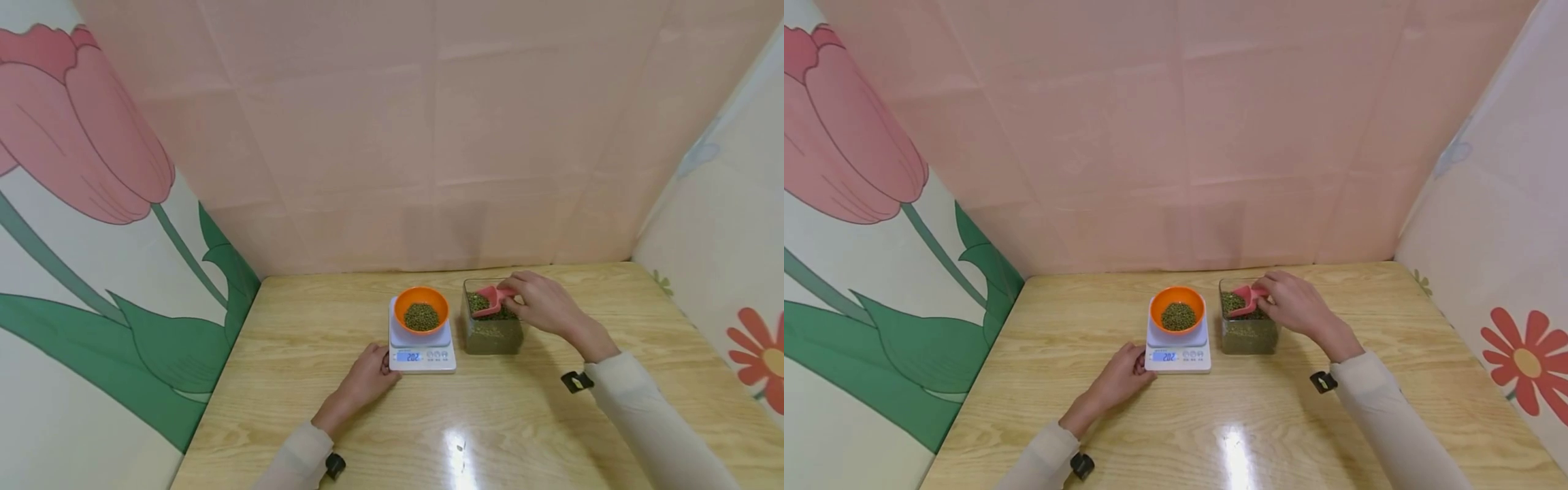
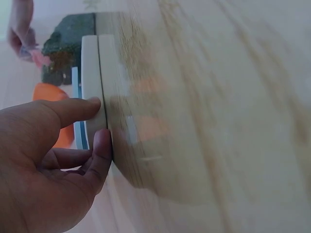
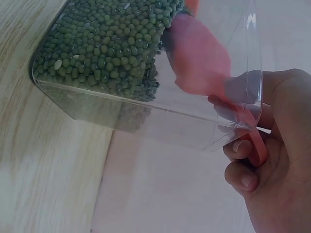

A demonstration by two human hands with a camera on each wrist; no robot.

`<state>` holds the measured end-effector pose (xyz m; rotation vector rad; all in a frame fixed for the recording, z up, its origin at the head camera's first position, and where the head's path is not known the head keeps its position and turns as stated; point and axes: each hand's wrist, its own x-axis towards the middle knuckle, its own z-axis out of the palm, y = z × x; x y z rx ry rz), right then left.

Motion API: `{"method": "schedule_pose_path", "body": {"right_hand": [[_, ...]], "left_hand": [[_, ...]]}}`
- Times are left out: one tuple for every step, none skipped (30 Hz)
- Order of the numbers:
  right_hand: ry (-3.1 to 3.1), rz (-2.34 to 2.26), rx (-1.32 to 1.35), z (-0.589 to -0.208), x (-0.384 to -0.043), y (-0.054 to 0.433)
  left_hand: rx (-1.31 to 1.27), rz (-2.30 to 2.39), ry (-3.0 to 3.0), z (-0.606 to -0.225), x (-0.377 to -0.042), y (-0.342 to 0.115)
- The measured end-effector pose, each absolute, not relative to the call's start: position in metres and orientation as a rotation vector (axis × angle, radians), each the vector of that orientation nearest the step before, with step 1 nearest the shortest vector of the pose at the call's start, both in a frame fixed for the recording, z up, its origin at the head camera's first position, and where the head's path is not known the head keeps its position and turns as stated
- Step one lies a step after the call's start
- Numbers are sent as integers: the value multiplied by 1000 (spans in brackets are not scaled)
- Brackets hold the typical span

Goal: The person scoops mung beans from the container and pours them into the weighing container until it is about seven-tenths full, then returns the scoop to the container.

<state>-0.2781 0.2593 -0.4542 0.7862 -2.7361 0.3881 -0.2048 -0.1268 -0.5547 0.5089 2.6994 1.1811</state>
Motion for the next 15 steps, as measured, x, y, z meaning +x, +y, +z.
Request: {"method": "schedule_pose_path", "body": {"right_hand": [[-2736, 395, 781, -454, -278, 260], [-2736, 402, 775, -455, -277, 260], [-2739, 411, 767, -455, -277, 261], [-2742, 417, 761, -455, -276, 262], [-2745, 417, 753, -456, -276, 263], [-2747, 420, 746, -456, -275, 264], [-2748, 420, 740, -457, -275, 264], [-2749, 421, 735, -457, -275, 265], [-2748, 423, 732, -457, -275, 265], [-2744, 424, 731, -458, -275, 266], [-2742, 428, 728, -458, -275, 266], [-2740, 433, 727, -458, -275, 266], [-2740, 438, 724, -458, -275, 267], [-2741, 446, 722, -458, -275, 267], [-2743, 456, 717, -458, -275, 267]], "left_hand": [[506, 1181, 2699, -555, -205, -127], [504, 1176, 2702, -555, -205, -126], [505, 1179, 2701, -555, -205, -126], [508, 1180, 2702, -555, -205, -126], [508, 1181, 2702, -555, -205, -126], [504, 1179, 2700, -554, -205, -126], [502, 1180, 2698, -554, -205, -126], [503, 1181, 2698, -554, -205, -126], [501, 1182, 2697, -553, -205, -126], [499, 1179, 2698, -553, -205, -125], [498, 1178, 2698, -553, -205, -125], [497, 1177, 2698, -553, -205, -125], [498, 1178, 2699, -553, -205, -125], [498, 1177, 2701, -553, -205, -125], [497, 1176, 2701, -553, -205, -125]]}}
